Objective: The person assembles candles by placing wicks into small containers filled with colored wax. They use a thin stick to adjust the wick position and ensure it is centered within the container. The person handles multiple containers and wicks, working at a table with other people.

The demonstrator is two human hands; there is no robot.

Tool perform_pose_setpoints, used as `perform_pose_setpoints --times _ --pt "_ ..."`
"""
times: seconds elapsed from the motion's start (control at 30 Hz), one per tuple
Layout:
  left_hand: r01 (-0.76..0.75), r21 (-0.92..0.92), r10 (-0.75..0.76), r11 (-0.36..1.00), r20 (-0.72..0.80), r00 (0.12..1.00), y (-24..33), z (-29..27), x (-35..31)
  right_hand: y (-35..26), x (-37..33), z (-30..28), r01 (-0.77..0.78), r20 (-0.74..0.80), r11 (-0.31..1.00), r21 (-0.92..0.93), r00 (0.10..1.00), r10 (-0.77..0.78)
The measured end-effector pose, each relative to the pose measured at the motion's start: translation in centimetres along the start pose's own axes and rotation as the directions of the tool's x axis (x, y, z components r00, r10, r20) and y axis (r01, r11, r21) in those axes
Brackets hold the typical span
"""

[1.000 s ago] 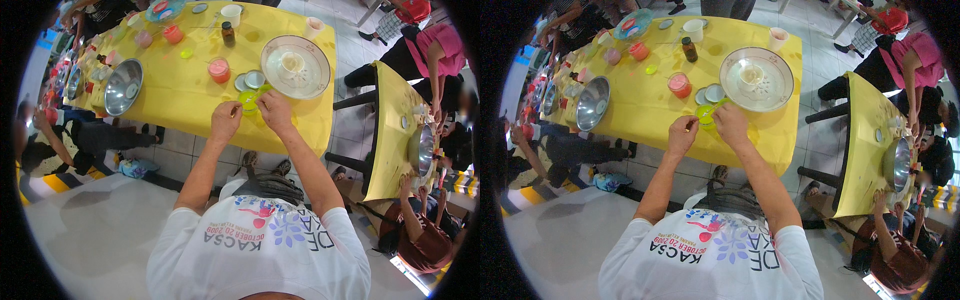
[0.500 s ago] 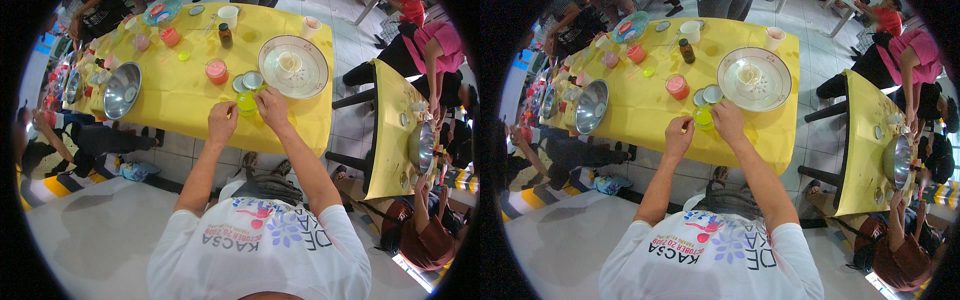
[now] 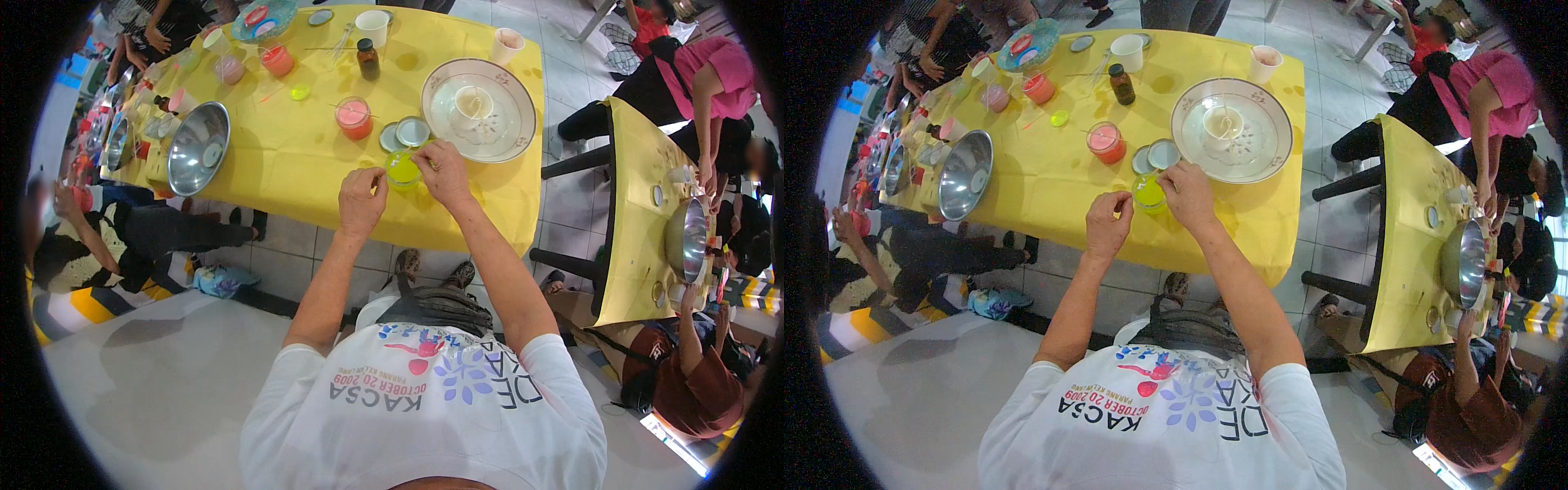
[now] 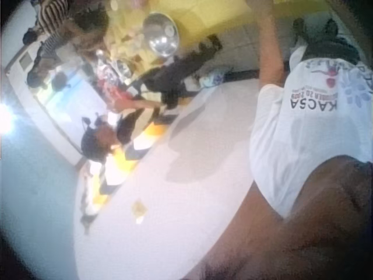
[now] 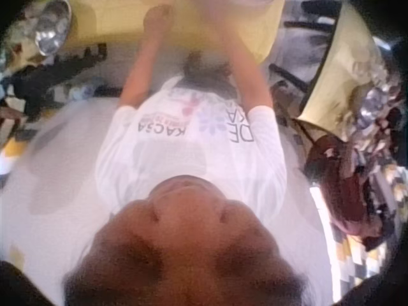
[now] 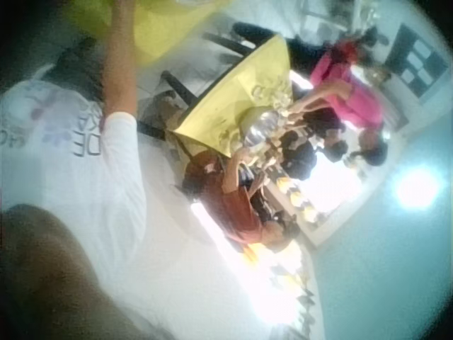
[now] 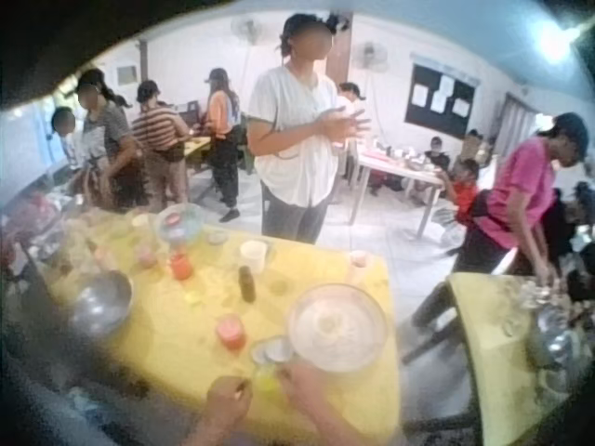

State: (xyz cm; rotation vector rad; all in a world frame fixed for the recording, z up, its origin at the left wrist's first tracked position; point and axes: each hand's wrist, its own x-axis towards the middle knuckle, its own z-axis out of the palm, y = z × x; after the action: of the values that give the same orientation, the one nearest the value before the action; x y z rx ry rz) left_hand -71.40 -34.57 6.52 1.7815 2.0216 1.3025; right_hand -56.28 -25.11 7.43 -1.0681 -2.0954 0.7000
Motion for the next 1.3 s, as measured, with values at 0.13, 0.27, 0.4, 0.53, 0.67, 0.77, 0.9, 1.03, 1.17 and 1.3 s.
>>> perform_pose_setpoints --times 0.13,0.27,0.4,0.53,0.67,0.77,0.9,1.03,1.17,1.3 --pt "-0.025 -0.008 0.026 1.000 0.030 0.999 0.0 0.1 -0.1 -0.4 0.1 -0.4 0.123 0.029 0.984 -0.131 0.992 -0.120" --pt "-0.032 -0.017 0.032 0.999 0.037 0.999 -0.1 0.3 -0.2 -1.1 -0.4 -1.1 0.148 0.048 0.981 -0.122 0.989 -0.143" --pt "-0.065 0.021 0.064 0.998 0.023 0.998 -0.1 0.4 0.0 -1.0 -1.2 -1.8 0.093 -0.001 0.996 -0.014 0.996 -0.093" --pt "-0.077 0.037 0.076 0.996 0.023 0.997 -0.3 0.3 0.2 -2.1 -1.9 -2.9 0.036 0.000 0.999 -0.007 0.999 -0.036" --pt "-0.039 -0.012 0.039 0.999 0.044 0.998 -0.4 0.4 0.4 -2.5 -2.7 -2.9 0.063 -0.014 0.998 0.001 0.998 -0.063" --pt "-0.055 -0.008 0.056 0.998 0.050 0.997 -0.1 0.0 0.6 -2.6 -3.0 -2.8 0.055 -0.031 0.998 0.011 0.998 -0.054" --pt "-0.048 -0.010 0.049 0.999 0.066 0.997 -0.2 0.0 0.6 -2.4 -3.4 -2.7 0.056 -0.046 0.998 0.017 0.997 -0.055" --pt "-0.041 0.000 0.041 0.999 0.070 0.997 -0.1 0.0 0.6 -2.3 -3.6 -2.6 0.068 -0.062 0.997 0.025 0.996 -0.066" --pt "-0.103 0.061 0.099 0.993 0.073 0.992 -0.4 -0.2 0.8 -2.3 -3.7 -2.6 0.061 -0.077 0.998 0.026 0.995 -0.059" --pt "-0.098 0.067 0.092 0.993 0.089 0.992 -0.5 -0.2 0.8 -2.3 -3.9 -2.5 0.048 -0.093 0.998 0.032 0.995 -0.045"
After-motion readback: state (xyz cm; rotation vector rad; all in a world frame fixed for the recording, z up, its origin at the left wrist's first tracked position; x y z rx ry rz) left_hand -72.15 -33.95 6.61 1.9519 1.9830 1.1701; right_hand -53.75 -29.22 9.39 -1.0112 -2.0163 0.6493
